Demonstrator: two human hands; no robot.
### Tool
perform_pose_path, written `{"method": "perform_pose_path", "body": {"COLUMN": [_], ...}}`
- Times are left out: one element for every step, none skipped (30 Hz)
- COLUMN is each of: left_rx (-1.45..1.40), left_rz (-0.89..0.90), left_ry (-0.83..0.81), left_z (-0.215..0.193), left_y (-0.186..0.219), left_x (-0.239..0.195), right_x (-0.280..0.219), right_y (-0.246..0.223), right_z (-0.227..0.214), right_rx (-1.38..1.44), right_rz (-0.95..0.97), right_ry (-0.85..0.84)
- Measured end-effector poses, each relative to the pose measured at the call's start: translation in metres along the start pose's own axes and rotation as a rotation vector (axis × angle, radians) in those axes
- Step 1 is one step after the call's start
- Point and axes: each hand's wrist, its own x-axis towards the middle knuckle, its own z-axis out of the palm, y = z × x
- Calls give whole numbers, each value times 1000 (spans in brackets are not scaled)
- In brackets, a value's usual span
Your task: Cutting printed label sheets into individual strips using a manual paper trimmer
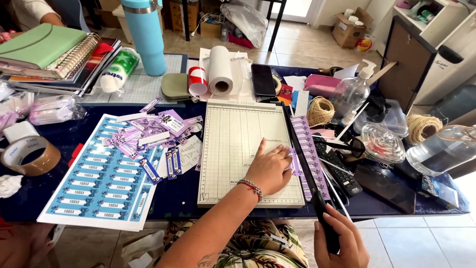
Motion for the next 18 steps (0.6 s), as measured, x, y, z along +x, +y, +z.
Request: {"method": "perform_pose_path", "body": {"left_rx": [-8,-6,-7,-7,-10,4,17,13,23,33,32,39,45,44,49,53,53,53], "left_rz": [-2,-4,-5,-7,-6,-1,5,7,0,-6,-7,-5,-4,-6,-2,1,0,3], "left_ry": [-16,-16,-7,1,-3,2,11,9,5,1,0,10,18,17,19,21,20,20], "left_z": [-3,-2,-2,-1,-1,-1,0,0,1,1,1,1,1,2,3,3,4,4], "left_y": [1,0,0,1,1,1,2,2,3,3,3,3,3,3,3,3,2,2], "left_x": [1,1,2,3,4,5,8,7,7,6,7,7,6,6,6,6,6,6], "right_x": [0,0,-1,-2,-3,-3,-3,-4,-5,-5,-5,-5,-5,-5,-5,-5,-5,-6], "right_y": [0,0,0,1,2,2,3,4,6,7,7,7,7,7,7,6,7,8], "right_z": [0,2,3,4,3,3,2,2,2,2,3,3,4,3,3,3,3,3], "right_rx": [-13,-11,-13,-16,-19,-16,-14,-18,-27,-36,-36,-23,-10,-10,-19,-29,-28,-27], "right_rz": [17,17,24,32,36,35,32,33,35,36,37,22,7,8,15,22,22,21], "right_ry": [2,1,15,28,26,15,6,5,5,5,3,10,15,13,8,3,2,3]}}
